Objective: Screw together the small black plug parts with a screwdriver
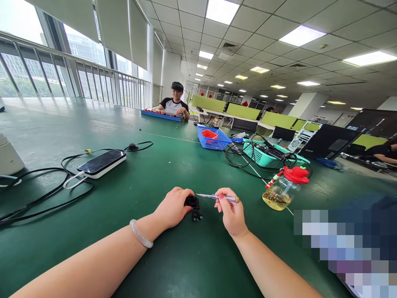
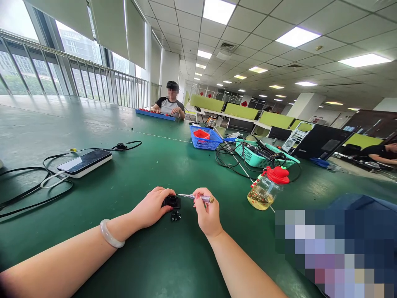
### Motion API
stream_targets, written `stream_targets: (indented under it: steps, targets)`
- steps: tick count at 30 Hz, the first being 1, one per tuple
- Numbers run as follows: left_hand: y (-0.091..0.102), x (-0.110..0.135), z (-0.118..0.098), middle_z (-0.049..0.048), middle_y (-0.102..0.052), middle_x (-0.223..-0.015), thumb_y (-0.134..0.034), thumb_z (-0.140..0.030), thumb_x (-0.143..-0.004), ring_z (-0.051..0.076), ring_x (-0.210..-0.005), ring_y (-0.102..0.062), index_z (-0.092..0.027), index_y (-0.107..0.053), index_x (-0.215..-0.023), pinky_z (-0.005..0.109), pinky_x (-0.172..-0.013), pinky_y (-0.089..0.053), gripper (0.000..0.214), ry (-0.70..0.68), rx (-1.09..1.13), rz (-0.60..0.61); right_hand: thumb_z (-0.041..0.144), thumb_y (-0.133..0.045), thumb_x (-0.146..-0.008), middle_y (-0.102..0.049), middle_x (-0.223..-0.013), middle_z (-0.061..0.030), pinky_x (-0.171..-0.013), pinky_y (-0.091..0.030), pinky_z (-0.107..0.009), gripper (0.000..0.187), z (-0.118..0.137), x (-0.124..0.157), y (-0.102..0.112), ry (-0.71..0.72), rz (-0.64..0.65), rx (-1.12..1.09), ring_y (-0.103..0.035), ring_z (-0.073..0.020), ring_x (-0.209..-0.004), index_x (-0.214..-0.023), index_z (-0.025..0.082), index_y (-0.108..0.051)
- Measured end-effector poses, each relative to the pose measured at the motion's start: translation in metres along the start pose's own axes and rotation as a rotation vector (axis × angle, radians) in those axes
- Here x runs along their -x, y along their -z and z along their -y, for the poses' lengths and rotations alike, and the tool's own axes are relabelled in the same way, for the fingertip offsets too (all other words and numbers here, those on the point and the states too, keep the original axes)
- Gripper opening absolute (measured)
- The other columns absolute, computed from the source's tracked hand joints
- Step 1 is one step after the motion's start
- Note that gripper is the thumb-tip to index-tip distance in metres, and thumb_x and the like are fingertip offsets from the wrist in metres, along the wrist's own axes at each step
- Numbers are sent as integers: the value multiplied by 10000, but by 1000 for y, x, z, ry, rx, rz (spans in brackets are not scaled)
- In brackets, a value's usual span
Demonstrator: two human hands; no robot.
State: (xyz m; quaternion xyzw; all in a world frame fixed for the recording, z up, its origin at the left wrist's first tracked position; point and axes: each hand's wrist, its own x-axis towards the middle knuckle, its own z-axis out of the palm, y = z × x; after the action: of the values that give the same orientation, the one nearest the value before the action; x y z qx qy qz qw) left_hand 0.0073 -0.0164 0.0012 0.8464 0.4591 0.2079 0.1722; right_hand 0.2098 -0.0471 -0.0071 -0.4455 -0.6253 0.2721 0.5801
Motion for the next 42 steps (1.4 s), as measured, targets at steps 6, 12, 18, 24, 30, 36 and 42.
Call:
stream_targets:
  steps: [6, 12, 18, 24, 30, 36, 42]
  targets:
    - [0, 0, -1, 50, -664, -1100, -630, -232, -804, 263, -1111, -514, -229, -572, -1100, 402, -966, -417, 301, 1, 19, -6, 241, -534, -837, -523, -673, 17, -561, -371, -268, 14, 11, 3, -2, 117, 113, 176, -473, -140, -576, -839, 231, -544]
    - [-1, 1, 1, 51, -656, -1113, -556, -238, -853, 251, -1115, -514, -221, -571, -1101, 405, -974, -419, 248, -7, 32, -19, 235, -476, -852, -506, -680, 17, -559, -374, -257, 63, 18, 1, -4, 159, 161, 258, -463, -135, -581, -810, 221, -521]
    - [-1, 2, -1, 46, -641, -1141, -532, -199, -861, 229, -1100, -538, -224, -554, -1120, 398, -986, -437, 261, -22, 76, -52, 250, -468, -872, -522, -698, 13, -571, -391, -261, 76, 14, 1, -3, 164, 170, 242, -496, -138, -607, -834, 218, -526]
    - [-2, 1, -1, 38, -619, -1194, -445, -132, -873, 206, -1124, -536, -247, -553, -1165, 377, -1016, -430, 332, -71, 122, -165, 331, -495, -904, -527, -645, 29, -597, -448, -283, 124, 2, 2, -3, 71, 71, -124, -501, -133, -565, -902, 226, -559]
    - [-2, -1, 5, 40, -630, -1190, -370, -110, -879, 232, -1102, -528, -295, -549, -1259, 400, -974, -434, 459, 30, -26, -167, 364, -581, -821, -524, -549, 43, -601, -481, -285, 159, -9, -12, -1, -164, -144, -499, -466, -110, -491, -767, 215, -571]
    - [-1, -1, 7, 54, -622, -1162, -355, -166, -906, 251, -1128, -490, -338, -605, -1232, 413, -970, -403, 445, 157, -179, -177, 448, -638, -747, -446, -460, 49, -478, -442, -249, 308, -14, -18, -1, -418, -141, -638, -387, -87, -402, -603, 202, -523]
    - [-2, 2, 6, 69, -621, -1155, -372, -196, -902, 267, -1154, -474, -341, -642, -1182, 429, -962, -394, 415, 229, -246, -144, 486, -633, -766, -422, -429, 54, -461, -431, -239, 352, -17, -15, -1, -473, -38, -638, -362, -83, -387, -591, 201, -524]
